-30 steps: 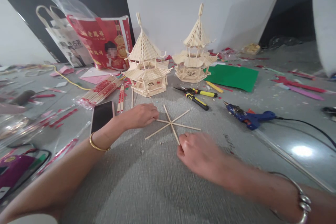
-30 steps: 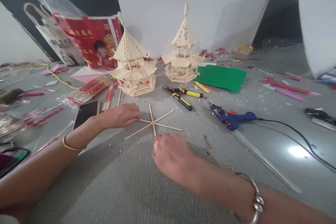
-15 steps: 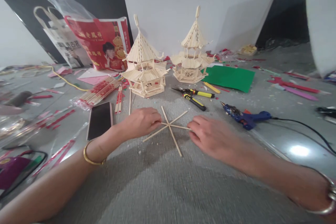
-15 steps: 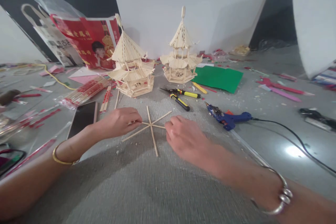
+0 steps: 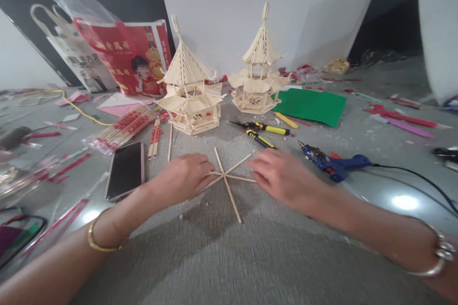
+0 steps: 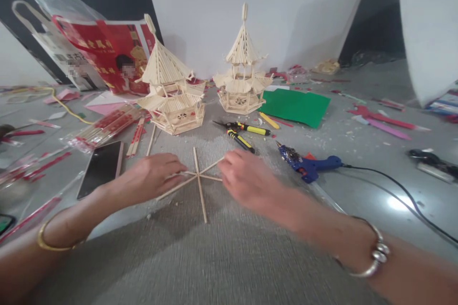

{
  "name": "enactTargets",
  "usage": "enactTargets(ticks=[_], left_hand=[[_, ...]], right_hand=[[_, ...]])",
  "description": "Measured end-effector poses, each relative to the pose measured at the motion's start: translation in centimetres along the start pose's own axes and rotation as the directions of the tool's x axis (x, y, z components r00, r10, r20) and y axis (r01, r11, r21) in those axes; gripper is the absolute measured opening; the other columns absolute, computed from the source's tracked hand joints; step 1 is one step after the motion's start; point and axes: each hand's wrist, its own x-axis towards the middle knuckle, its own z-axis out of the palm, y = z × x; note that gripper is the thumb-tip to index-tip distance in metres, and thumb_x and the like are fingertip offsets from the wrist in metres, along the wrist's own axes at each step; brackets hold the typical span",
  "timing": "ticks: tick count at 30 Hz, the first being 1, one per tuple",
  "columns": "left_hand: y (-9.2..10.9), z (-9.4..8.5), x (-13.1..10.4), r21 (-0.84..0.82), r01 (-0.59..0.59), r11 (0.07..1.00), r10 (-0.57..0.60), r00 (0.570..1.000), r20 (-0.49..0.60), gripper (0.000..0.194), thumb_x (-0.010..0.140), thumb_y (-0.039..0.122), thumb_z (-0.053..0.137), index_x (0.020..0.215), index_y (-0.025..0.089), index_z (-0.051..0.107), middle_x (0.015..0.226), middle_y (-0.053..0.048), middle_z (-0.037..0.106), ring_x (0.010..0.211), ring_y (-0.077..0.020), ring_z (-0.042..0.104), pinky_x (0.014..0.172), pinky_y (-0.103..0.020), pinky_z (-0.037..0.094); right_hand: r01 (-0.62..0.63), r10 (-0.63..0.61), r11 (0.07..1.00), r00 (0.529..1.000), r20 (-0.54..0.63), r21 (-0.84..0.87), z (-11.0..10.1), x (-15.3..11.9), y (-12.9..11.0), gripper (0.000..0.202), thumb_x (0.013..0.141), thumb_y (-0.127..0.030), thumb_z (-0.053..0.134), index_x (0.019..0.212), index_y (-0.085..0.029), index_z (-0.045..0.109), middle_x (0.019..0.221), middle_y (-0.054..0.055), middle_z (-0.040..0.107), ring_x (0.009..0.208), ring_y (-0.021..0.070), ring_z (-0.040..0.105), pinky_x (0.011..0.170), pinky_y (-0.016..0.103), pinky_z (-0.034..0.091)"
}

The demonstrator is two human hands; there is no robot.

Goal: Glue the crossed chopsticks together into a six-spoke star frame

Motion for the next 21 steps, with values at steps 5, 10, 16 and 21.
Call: enactTargets(ticks=[5,10,16,21], left_hand=[[-2.5,-1.8,-0.4,-0.023,0.115,0.993,-0.115,0.992,-0.041,0.027,0.096,0.029,0.043,0.090,0.017,0.067,0.084,-0.004,0.066,0.077,-0.0153,0.062,0.068,-0.026,0.045],[-1.7,-1.4,-0.1,-0.089,0.087,0.992,-0.084,0.996,0.043,0.027,0.095,0.030,0.044,0.093,0.018,0.068,0.082,-0.003,0.066,0.078,-0.0145,0.063,0.069,-0.026,0.045],[0.5,-0.4,0.4,0.044,0.013,0.999,-0.019,0.990,0.137,0.028,0.097,0.029,0.041,0.092,0.019,0.067,0.076,-0.003,0.062,0.071,-0.0152,0.061,0.062,-0.026,0.044],[0.7,0.4,0.3,0.070,-0.002,0.998,-0.009,0.988,0.152,0.028,0.097,0.028,0.042,0.087,0.017,0.066,0.075,-0.003,0.062,0.071,-0.0151,0.060,0.064,-0.028,0.044]], right_hand=[[-0.116,0.116,0.991,0.993,0.004,0.060,-1.5,-0.8,0.9,0.021,0.090,-0.016,0.048,0.086,-0.015,0.068,0.088,0.009,0.063,0.084,0.0194,0.058,0.076,0.032,0.043],[-0.047,0.038,0.997,0.991,0.130,0.064,0.4,-0.3,-0.4,0.019,0.090,-0.014,0.050,0.094,-0.013,0.069,0.088,0.008,0.064,0.085,0.0199,0.058,0.077,0.032,0.043],[0.060,-0.067,0.997,0.982,0.176,0.043,1.7,1.6,-1.9,0.028,0.091,-0.012,0.047,0.113,-0.009,0.065,0.091,0.011,0.063,0.087,0.0204,0.055,0.077,0.031,0.041],[0.082,-0.085,0.996,0.979,0.185,0.024,2.2,2.3,-2.4,0.030,0.089,-0.011,0.050,0.116,-0.011,0.063,0.089,0.010,0.061,0.084,0.0190,0.053,0.075,0.030,0.040]])
